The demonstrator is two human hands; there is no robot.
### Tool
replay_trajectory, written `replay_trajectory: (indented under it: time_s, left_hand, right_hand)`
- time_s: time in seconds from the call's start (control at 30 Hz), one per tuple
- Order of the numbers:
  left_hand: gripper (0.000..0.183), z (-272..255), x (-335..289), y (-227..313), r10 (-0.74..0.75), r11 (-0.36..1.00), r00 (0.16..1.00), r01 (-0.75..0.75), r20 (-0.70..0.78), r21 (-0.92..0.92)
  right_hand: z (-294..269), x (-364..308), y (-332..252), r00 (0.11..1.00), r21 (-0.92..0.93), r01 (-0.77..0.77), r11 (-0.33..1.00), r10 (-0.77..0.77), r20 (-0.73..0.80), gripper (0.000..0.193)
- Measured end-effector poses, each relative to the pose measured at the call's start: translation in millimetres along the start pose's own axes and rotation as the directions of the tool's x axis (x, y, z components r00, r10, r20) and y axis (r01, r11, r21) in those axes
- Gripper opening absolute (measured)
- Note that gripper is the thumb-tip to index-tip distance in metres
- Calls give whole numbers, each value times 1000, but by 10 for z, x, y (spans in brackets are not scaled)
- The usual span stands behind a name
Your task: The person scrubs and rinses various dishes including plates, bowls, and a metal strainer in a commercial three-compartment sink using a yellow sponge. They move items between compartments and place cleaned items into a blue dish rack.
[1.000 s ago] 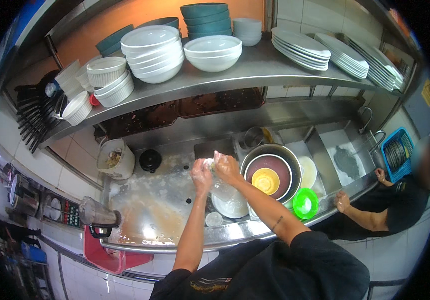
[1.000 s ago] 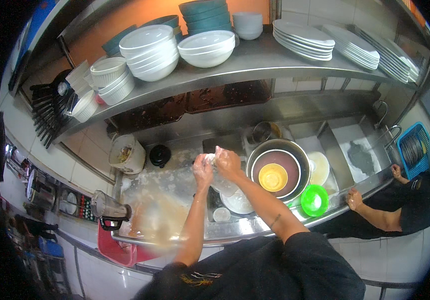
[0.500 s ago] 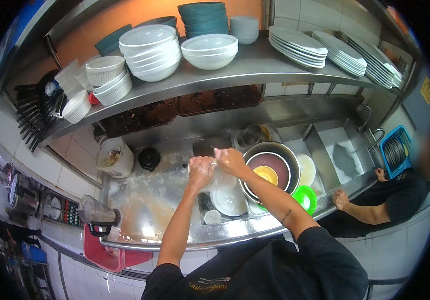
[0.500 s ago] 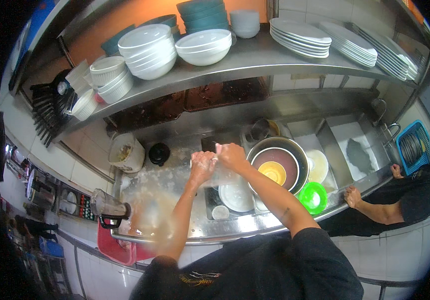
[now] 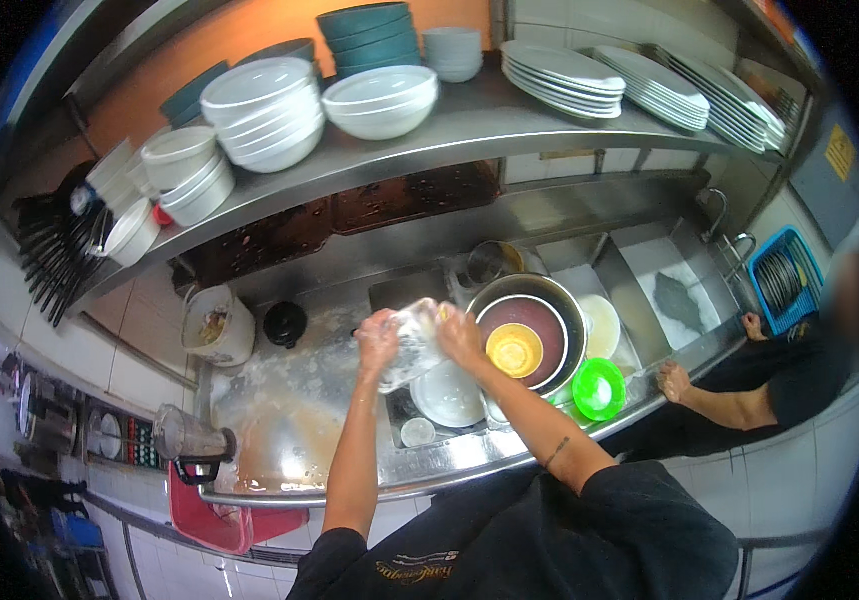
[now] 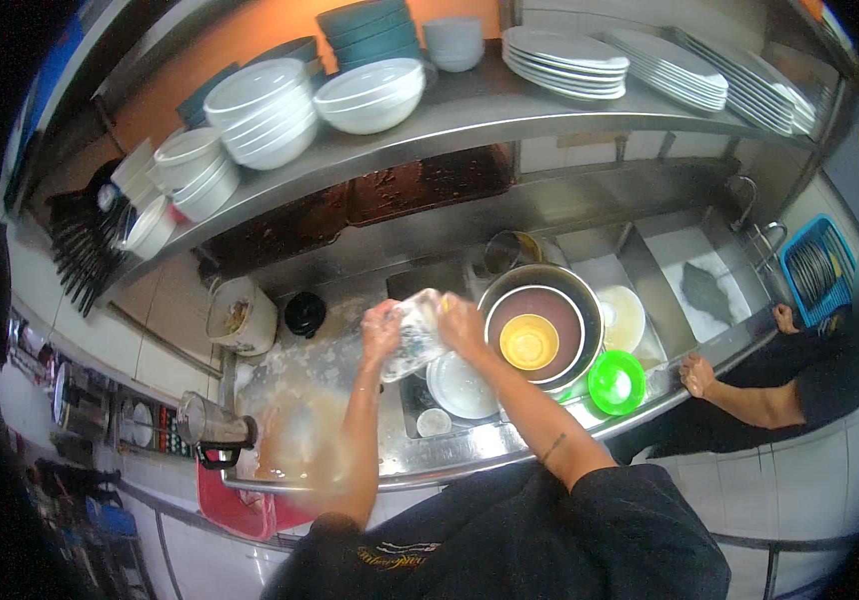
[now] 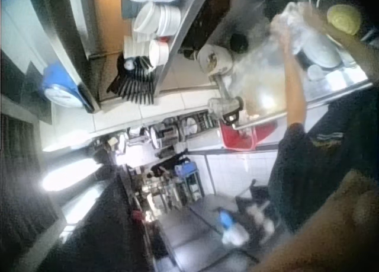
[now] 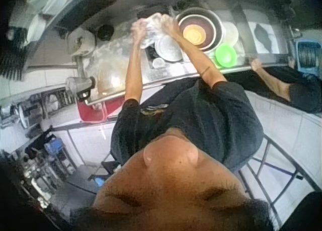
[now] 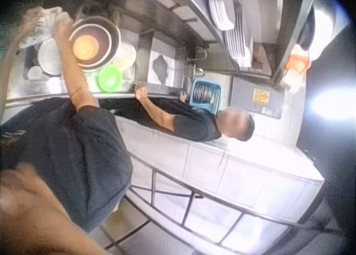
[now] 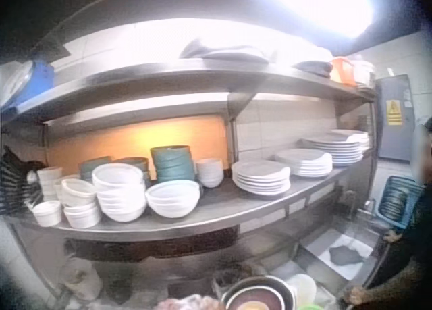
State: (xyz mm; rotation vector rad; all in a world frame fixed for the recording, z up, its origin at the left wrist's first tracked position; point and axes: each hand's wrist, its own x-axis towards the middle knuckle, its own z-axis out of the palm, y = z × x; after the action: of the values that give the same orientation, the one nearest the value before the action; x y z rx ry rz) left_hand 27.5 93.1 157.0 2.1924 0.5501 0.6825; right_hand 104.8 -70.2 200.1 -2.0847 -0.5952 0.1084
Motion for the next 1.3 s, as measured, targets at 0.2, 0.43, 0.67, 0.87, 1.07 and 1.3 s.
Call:
replay_trajectory:
  time_s: [0.2,0.43,0.67,0.87,1.07,1.3]
  left_hand:
    - [14,334,-74,-92,-267,901,963,259,24,-350]
    - [27,1213,-129,768,65,974,996,-49,65,-220]
    - [50,2541,-450,327,9,962,925,-113,380,251]
    - [41,3050,-197,-421,-255,697,644,-395,722,599]
    - [25,2737,70,266,-69,866,871,-190,486,463]
    - [24,1680,-394,886,-74,995,995,79,-68,65]
  right_hand:
    - [-83,-73,752,975,-40,46,998,-36,221,54]
    - [-2306,111,2180,840,349,-517,782,541,33,40]
    - [-3544,150,4018,603,813,-225,537,732,-316,58]
    - [-1396,-1118,2926,886,289,-305,907,159,436,31]
    - [-455,-1412,3065,908,100,147,984,-174,381,32]
    - [-528,-1124,3325,750,-32,420,907,-327,575,34]
